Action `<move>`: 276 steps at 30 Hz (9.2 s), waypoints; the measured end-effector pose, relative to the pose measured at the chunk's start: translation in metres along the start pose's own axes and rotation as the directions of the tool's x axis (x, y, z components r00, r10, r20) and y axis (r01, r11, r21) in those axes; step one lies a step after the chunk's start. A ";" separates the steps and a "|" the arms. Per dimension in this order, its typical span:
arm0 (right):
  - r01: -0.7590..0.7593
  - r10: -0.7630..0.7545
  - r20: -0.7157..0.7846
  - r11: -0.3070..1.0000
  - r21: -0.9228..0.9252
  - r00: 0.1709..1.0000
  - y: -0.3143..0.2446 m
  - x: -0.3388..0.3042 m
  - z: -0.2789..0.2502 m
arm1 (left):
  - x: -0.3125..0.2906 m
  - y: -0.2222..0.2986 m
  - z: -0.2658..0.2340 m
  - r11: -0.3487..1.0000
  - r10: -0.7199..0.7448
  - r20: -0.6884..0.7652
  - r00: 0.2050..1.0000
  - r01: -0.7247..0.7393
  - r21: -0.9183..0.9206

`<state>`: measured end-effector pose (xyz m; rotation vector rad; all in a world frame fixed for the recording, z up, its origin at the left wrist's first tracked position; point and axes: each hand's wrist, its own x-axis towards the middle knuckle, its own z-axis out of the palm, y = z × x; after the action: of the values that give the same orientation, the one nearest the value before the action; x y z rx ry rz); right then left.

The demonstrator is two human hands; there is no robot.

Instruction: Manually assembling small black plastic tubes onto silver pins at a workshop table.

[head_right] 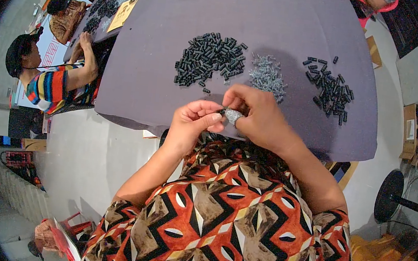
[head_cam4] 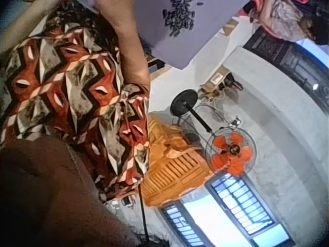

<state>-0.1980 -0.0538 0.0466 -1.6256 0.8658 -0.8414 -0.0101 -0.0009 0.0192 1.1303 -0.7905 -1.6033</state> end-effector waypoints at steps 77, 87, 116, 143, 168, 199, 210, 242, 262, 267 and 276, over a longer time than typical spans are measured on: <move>0.200 -0.200 0.209 0.980 0.022 0.957 0.028 0.012 -0.017 | 0.011 0.003 -0.011 0.973 -0.159 0.289 0.944 0.101 0.205; 0.340 -0.302 0.178 0.906 -0.253 0.937 0.019 0.008 -0.011 | 0.013 0.000 -0.007 0.953 -0.028 0.227 0.974 -0.043 0.301; 0.111 -0.181 0.316 0.968 0.226 0.931 0.027 0.008 -0.026 | 0.019 0.011 -0.016 0.946 -0.302 0.377 0.876 0.324 0.006; 0.334 -0.344 0.158 0.548 -0.767 0.926 0.032 0.000 0.005 | 0.015 0.002 0.003 0.950 0.012 0.071 0.997 -0.033 0.311; 0.193 -0.257 0.032 0.630 -0.752 0.966 0.040 -0.003 -0.007 | 0.028 -0.004 -0.006 0.946 -0.010 0.134 0.991 -0.034 0.322; 0.341 -0.475 0.014 0.612 -0.713 0.880 0.048 0.033 -0.006 | 0.038 0.014 -0.017 0.758 0.383 0.012 0.924 -0.321 0.568; 0.287 -0.377 0.044 0.618 -0.732 0.925 0.052 0.061 0.014 | 0.041 -0.021 -0.031 0.640 0.521 -0.004 0.854 -0.387 0.664; -0.048 0.028 0.083 0.970 0.239 0.996 0.059 0.044 0.007 | 0.045 -0.002 -0.008 0.698 0.445 0.049 0.894 -0.380 0.608; -0.141 0.124 0.085 0.964 0.227 0.989 0.075 0.048 0.006 | 0.050 -0.013 -0.016 0.726 0.442 0.076 0.894 -0.406 0.555; -0.130 0.113 0.092 0.968 0.215 0.989 0.079 0.050 0.007 | 0.051 -0.012 -0.014 0.689 0.477 0.112 0.872 -0.450 0.569; -0.259 0.204 0.195 0.911 0.321 0.959 0.067 0.049 0.007 | 0.051 -0.021 -0.021 0.718 0.492 0.076 0.867 -0.454 0.527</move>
<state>-0.1760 -0.1042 -0.0157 -1.2358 0.7355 -0.6446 -0.0018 -0.0424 -0.0221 1.2202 -1.4105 -0.9179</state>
